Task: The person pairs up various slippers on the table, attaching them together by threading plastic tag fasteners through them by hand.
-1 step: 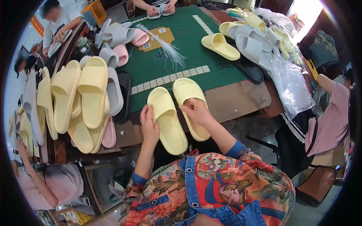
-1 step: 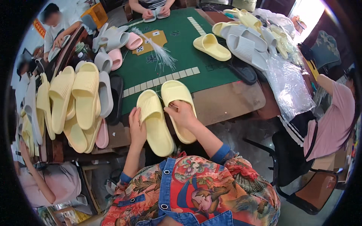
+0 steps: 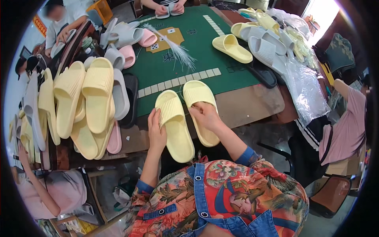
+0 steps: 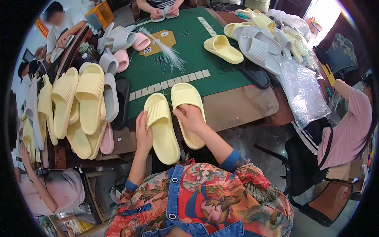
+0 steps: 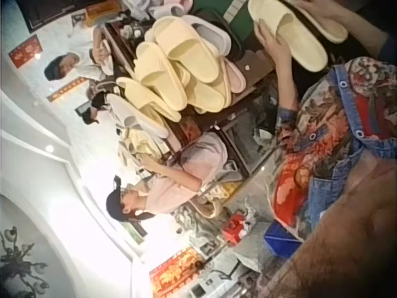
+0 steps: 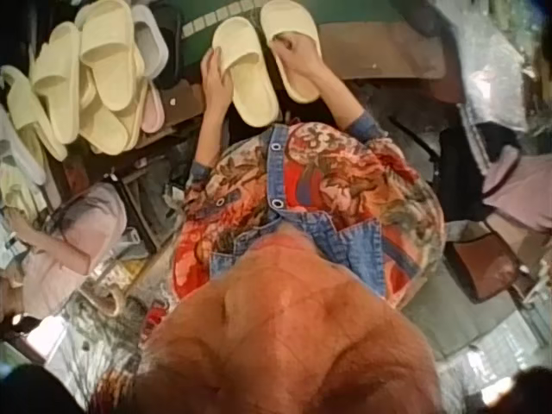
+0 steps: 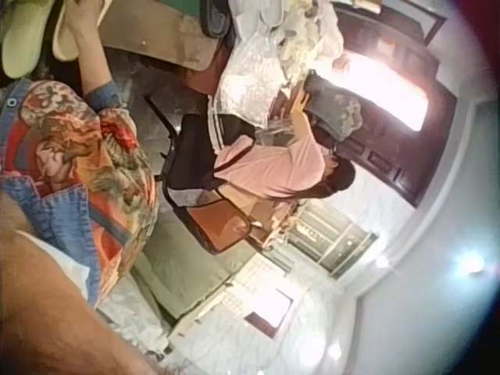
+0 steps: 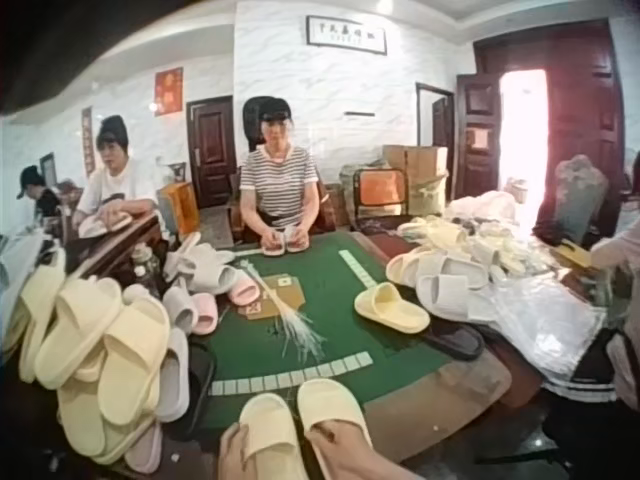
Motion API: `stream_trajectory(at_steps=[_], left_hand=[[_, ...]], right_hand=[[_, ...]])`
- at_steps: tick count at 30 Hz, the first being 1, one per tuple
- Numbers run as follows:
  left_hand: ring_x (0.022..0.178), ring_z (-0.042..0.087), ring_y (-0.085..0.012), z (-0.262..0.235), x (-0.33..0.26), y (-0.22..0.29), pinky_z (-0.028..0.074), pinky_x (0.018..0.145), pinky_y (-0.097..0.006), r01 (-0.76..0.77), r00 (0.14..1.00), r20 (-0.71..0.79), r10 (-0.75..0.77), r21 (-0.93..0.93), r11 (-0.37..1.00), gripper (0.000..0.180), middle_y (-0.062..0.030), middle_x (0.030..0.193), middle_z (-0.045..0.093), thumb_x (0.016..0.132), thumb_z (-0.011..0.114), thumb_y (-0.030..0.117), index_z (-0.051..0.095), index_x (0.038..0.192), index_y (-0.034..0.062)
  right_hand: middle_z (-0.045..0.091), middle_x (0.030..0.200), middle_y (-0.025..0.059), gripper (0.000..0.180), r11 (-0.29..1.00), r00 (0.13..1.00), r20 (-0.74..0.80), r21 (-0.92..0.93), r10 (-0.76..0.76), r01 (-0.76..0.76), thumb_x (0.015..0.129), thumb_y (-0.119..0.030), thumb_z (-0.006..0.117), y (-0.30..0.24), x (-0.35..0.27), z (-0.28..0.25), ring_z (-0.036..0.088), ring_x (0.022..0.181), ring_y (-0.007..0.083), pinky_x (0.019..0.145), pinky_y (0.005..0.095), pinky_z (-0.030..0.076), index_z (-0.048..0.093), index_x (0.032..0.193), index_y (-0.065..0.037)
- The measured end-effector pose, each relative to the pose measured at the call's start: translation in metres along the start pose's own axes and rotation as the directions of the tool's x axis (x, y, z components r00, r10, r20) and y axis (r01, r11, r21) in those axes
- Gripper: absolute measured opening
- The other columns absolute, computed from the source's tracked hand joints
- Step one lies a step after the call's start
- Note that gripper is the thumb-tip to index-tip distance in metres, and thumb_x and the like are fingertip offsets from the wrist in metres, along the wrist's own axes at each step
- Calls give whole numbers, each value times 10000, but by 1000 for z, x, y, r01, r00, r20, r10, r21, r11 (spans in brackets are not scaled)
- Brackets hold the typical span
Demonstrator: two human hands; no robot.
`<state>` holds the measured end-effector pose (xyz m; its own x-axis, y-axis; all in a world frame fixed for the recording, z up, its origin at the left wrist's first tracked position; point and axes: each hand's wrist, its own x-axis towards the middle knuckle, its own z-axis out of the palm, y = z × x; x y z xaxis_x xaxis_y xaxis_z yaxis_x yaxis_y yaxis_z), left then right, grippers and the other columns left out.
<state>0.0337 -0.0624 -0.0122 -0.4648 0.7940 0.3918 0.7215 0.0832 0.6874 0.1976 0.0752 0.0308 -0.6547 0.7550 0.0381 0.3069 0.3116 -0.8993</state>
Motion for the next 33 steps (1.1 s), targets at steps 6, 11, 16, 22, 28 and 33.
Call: stream_trajectory(at_steps=[6, 11, 16, 22, 28, 33], left_hand=[[1197, 342, -377, 20, 16, -4, 277, 1010, -418, 19, 992, -127, -19, 4, 1000, 561, -222, 1281, 346, 719, 419, -89, 382, 1270, 4], [1183, 361, -375, -4, 12, 32, 276, 1006, -410, -16, 990, -136, 31, 109, 994, 550, -220, 1265, 371, 745, 511, 27, 369, 1274, -9], [1030, 505, -284, -6, -1, 99, 320, 965, -382, -140, 978, 53, 203, -554, 821, 352, -181, 1084, 522, 830, 531, 141, 491, 1144, -13], [639, 517, -125, -13, -21, 81, 430, 716, -264, 320, 844, 537, -15, -479, 818, 204, -51, 710, 530, 932, 390, 113, 548, 879, -4], [651, 513, -187, -72, -37, 48, 401, 598, -265, 136, 959, 269, -86, -173, 976, 53, -92, 680, 520, 800, 579, 10, 587, 760, -23], [618, 485, -125, -86, -52, 34, 381, 579, -233, 254, 961, 164, -221, -220, 942, 74, -46, 649, 492, 776, 620, 18, 578, 729, -22]], right_hand=[[609, 914, 178, 246, 977, 977, -4, -7, -215, 215, 882, -195, 513, 6, 12, 19, 575, 852, 338, 736, 368, 455, 569, 1006, 9], [597, 849, 155, 214, 948, 947, -82, -98, -311, 303, 903, -169, 493, -23, -23, -24, 563, 707, 236, 633, 306, 449, 563, 999, 9], [526, 670, 56, 244, 756, 961, 272, 638, -45, -145, 941, -244, 453, -33, -52, -17, 428, 464, 97, 423, 225, 339, 518, 920, -10], [404, 606, -4, 316, 331, 989, 62, 938, 136, -104, 971, -358, 329, -35, -43, -40, 289, 443, 64, 395, 205, 239, 477, 948, -79], [362, 600, -17, 310, 577, 968, 115, 785, 221, -225, 975, -377, 300, 9, -61, -62, 256, 435, 54, 380, 191, 199, 455, 945, -110], [417, 631, -1, 286, 705, 955, 196, 644, 223, -296, 984, -335, 296, 11, -69, -42, 317, 455, 66, 390, 191, 230, 459, 981, -101]])
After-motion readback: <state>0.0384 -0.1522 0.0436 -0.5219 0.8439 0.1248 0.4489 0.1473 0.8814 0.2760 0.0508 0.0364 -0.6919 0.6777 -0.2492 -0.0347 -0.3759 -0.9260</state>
